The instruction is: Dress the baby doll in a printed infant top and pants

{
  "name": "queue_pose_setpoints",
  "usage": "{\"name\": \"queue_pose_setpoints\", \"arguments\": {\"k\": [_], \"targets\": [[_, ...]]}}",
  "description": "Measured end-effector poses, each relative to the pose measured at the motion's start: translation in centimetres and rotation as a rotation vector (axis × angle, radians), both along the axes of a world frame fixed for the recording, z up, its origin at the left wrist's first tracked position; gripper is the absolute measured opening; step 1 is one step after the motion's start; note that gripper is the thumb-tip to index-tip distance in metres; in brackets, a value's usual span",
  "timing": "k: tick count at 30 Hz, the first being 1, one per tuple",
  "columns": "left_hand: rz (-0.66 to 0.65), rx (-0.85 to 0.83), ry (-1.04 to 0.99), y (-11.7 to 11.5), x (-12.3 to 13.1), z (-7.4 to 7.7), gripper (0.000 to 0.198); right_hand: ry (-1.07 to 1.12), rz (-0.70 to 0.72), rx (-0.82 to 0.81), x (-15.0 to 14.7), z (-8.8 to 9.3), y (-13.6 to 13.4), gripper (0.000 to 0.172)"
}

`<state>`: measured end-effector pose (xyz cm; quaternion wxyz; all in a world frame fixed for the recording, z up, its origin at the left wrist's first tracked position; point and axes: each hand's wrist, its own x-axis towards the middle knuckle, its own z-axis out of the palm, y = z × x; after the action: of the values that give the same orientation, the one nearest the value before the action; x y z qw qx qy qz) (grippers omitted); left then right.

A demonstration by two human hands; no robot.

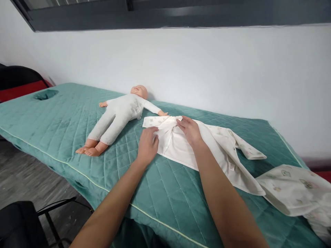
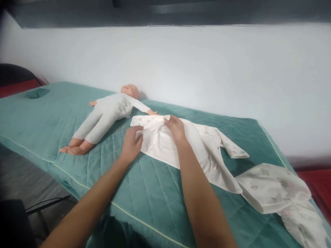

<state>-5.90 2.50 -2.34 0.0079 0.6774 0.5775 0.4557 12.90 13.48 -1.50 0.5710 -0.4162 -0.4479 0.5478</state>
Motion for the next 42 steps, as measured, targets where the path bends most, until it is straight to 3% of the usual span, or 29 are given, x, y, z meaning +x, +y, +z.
{"name": "queue_pose_setpoints", "arguments": {"k": [2, 5, 9, 12, 16, 22, 24, 28, 30, 33, 37, 40, 42], "targets": [[-0.155, -0.131, 0.116, 0.0, 0.3, -0.2, 0.029, 0.006, -0.076, -0.019, 0.7, 0.2, -0.2, 0.037], [-0.184, -0.26, 0.254, 0.0, 0.5, -0.5, 0.034, -0.067, -0.195, 0.027, 2.9, 1.2, -0.7, 0.04], [-0.124, -0.287, 0.308, 0.1, 0.6, -0.7, 0.04, -0.586, -0.327, 0.107, 9.0, 3.4, -1.7, 0.049], [-0.112, -0.3, 0.337, 0.0, 0.5, -0.7, 0.042, -1.033, -0.364, -0.151, 14.9, 4.5, -3.3, 0.05], [-0.11, -0.353, 0.369, 0.1, 0.4, -0.4, 0.045, -1.175, -0.421, -0.333, 19.8, 4.6, -5.4, 0.041], [-0.112, -0.405, 0.366, 0.3, -0.1, -0.2, 0.045, -1.499, -0.4, -0.3, 19.3, 4.0, -6.6, 0.051], [-0.116, -0.39, 0.356, 0.4, -0.2, -0.3, 0.044, -1.493, -0.52, -0.224, 19.3, 4.0, -6.9, 0.053], [-0.128, -0.349, 0.33, 0.5, -0.3, -0.5, 0.041, -1.364, -0.896, -0.026, 20.1, 4.3, -7.5, 0.055], [-0.132, -0.34, 0.311, 0.5, -0.3, -0.5, 0.039, -1.277, -0.974, 0.014, 20.0, 4.6, -7.5, 0.05], [-0.139, -0.328, 0.277, 0.5, -0.4, -0.6, 0.037, -1.205, -0.829, -0.097, 18.9, 4.8, -7.3, 0.04], [-0.154, -0.267, 0.201, 0.5, -0.5, -0.7, 0.032, -1.241, -0.647, -0.209, 18.1, 4.5, -6.9, 0.045], [-0.131, -0.177, 0.1, 0.5, -0.5, -0.9, 0.029, -1.273, -0.668, -0.101, 17.8, 4.4, -6.8, 0.048], [-0.097, -0.116, 0.04, 0.4, -0.3, -1.0, 0.027, -1.277, -0.683, 0.086, 16.8, 4.6, -6.9, 0.045]]}}
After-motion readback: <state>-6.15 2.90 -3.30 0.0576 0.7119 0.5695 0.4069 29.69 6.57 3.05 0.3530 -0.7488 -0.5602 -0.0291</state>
